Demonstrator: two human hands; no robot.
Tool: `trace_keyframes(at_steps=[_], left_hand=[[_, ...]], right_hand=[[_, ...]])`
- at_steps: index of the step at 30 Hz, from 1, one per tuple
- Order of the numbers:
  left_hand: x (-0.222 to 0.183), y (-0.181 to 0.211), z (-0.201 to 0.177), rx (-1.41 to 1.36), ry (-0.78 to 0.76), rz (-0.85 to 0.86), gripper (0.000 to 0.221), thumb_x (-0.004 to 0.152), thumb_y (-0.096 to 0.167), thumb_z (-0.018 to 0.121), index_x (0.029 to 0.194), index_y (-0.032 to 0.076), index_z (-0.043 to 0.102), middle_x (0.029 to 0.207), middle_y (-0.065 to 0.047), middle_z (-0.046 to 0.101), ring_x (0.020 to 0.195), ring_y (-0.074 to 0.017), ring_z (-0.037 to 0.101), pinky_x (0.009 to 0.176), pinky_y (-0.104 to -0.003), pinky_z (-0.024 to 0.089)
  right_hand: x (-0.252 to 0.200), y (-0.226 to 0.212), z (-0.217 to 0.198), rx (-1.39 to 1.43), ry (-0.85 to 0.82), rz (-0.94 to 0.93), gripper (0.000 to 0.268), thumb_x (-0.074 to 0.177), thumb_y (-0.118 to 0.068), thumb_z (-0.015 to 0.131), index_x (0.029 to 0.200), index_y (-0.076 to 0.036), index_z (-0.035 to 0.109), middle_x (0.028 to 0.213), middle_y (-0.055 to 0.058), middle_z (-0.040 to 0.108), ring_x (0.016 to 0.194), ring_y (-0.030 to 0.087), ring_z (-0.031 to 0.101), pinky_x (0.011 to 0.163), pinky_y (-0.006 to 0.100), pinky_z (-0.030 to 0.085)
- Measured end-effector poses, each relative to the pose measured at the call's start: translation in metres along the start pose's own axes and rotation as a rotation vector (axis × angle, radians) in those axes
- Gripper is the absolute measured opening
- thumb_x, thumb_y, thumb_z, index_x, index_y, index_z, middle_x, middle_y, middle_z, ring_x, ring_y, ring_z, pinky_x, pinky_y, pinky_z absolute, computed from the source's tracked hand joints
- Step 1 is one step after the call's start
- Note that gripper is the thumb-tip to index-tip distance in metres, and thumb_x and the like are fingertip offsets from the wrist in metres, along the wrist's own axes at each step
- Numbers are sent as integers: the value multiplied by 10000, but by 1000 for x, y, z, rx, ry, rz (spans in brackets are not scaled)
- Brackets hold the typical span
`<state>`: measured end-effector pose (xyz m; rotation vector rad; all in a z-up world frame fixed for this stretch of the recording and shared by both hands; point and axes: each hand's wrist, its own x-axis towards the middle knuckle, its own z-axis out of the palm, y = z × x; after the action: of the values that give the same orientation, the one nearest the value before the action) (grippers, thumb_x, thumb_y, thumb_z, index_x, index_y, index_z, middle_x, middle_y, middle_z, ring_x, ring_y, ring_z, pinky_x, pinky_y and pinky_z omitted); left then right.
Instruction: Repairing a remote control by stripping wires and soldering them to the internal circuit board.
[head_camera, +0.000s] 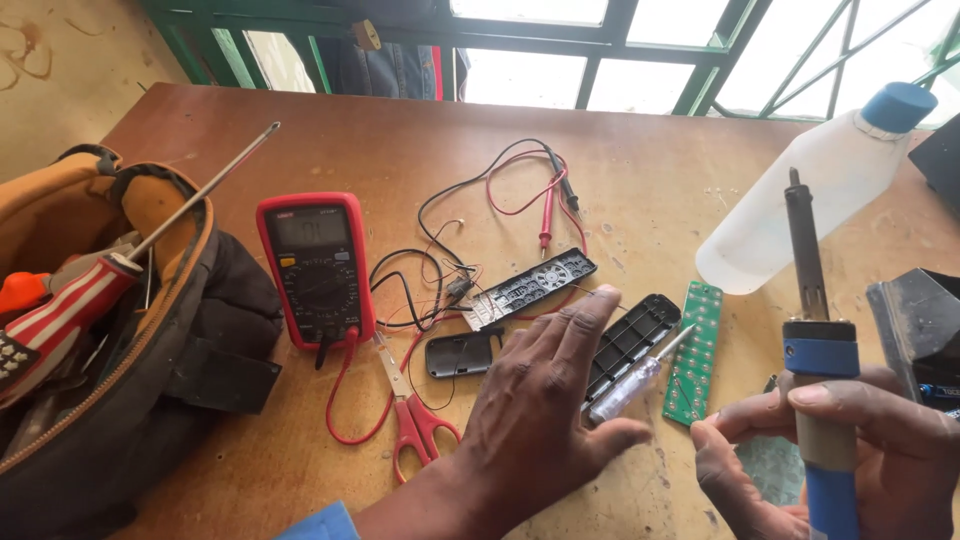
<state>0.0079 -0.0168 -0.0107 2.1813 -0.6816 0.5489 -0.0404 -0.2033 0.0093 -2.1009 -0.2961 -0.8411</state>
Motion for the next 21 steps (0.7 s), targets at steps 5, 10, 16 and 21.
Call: trace_keyframes(at_steps=[5, 10, 16, 21], left_hand=[[-3, 22, -16, -279, 116, -83, 515, 983, 244, 489, 1418, -33, 472, 1308, -227, 679, 1127, -372, 710, 944, -465, 539], [-7, 29, -12, -611, 25, -432, 705, 832, 463, 657, 1397, 54, 555, 1202, -132, 767, 974, -206, 823, 803, -322, 666], [-15, 39, -1, -1013, 29, -585, 599, 804, 287, 747, 1359, 109, 610, 1339, -96, 741, 962, -153, 823, 834, -239, 662], [-17, 33, 3, -1087, 23, -670, 581, 786, 281, 780, 1329, 124, 646, 1327, -95, 762, 895, -122, 817, 784, -192, 657]], right_hand=[[-9, 11, 3, 71, 52, -92, 662, 799, 37, 828, 1280, -140, 411, 1075, 140, 531, 654, 117, 742, 652, 173, 624], [-27, 12, 8, 93, 70, -74, 684, 808, 1, 835, 1277, -234, 396, 1190, 67, 483, 737, 91, 752, 691, 140, 627], [-28, 4, -20, 242, 32, 492, 375, 745, 60, 687, 1078, 2, 524, 1055, 303, 728, 745, 339, 816, 711, 311, 543], [-4, 9, -32, 409, 14, 1135, 161, 802, 156, 452, 933, 216, 524, 1029, 575, 899, 1079, 542, 845, 958, 583, 513]])
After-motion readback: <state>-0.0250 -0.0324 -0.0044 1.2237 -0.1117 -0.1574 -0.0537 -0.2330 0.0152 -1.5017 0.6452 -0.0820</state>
